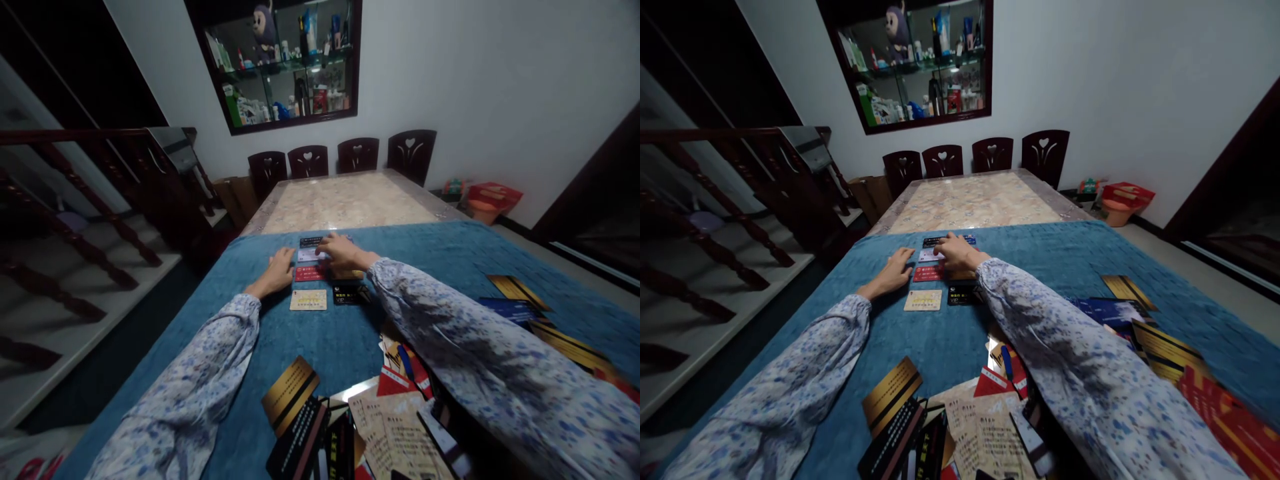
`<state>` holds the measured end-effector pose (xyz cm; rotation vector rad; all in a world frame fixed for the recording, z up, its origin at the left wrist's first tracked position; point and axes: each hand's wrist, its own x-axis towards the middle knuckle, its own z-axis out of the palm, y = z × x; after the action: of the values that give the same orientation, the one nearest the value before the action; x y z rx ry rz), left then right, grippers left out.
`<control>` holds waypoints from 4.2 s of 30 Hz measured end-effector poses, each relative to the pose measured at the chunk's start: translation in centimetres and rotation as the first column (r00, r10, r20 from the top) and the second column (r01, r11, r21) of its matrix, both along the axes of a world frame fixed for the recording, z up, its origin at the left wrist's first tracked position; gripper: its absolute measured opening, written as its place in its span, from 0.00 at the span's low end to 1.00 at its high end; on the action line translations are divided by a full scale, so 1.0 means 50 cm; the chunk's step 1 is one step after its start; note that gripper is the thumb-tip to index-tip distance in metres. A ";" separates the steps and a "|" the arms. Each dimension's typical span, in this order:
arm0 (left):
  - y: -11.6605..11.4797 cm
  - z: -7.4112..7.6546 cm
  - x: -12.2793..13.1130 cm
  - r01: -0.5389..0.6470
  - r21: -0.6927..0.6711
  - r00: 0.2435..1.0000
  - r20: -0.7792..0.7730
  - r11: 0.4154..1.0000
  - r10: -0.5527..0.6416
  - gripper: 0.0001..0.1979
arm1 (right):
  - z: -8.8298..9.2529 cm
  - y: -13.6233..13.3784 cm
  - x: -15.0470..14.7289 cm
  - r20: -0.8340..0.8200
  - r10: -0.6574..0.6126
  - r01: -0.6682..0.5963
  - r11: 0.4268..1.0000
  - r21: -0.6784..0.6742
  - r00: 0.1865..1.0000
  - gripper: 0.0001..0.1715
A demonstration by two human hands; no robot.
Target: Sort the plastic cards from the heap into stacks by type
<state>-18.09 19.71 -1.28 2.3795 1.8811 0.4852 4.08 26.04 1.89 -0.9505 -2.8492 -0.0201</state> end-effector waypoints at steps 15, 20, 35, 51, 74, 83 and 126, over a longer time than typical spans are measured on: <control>-0.306 -0.001 0.017 0.118 0.082 0.991 0.051 0.990 -0.123 0.22 | -0.028 -0.298 0.039 -0.192 0.488 -0.503 0.864 -0.035 0.851 0.14; -0.380 -0.004 0.024 0.108 0.120 0.992 0.058 0.987 -0.115 0.22 | -0.040 -0.369 0.040 -0.144 0.526 -0.535 0.844 -0.030 0.838 0.17; -0.506 0.026 0.098 0.100 -0.037 0.995 0.014 0.994 -0.100 0.10 | -0.062 -0.431 0.060 -0.115 0.389 -0.401 0.911 -0.102 0.914 0.19; -0.490 -0.032 0.149 0.122 -0.057 0.986 0.125 0.991 -0.114 0.24 | -0.058 -0.413 0.089 -0.134 0.277 -0.291 0.952 -0.098 0.952 0.16; -0.450 0.002 0.121 0.208 0.067 0.946 0.240 0.976 -0.218 0.16 | -0.028 -0.388 0.107 -0.106 0.184 -0.196 0.974 -0.116 0.977 0.13; -0.420 -0.020 0.101 0.151 0.148 0.919 0.343 0.977 -0.194 0.14 | -0.053 -0.392 0.092 -0.125 0.083 -0.095 0.991 -0.098 0.989 0.16; -0.396 0.009 0.095 0.152 0.438 0.931 0.239 0.886 -0.277 0.22 | -0.061 -0.383 0.096 -0.414 0.159 0.022 0.916 0.400 0.896 0.18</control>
<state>-13.32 -0.07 -0.81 2.5320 1.4720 1.2482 8.87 6.88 -1.17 -0.6609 -2.3289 -0.3213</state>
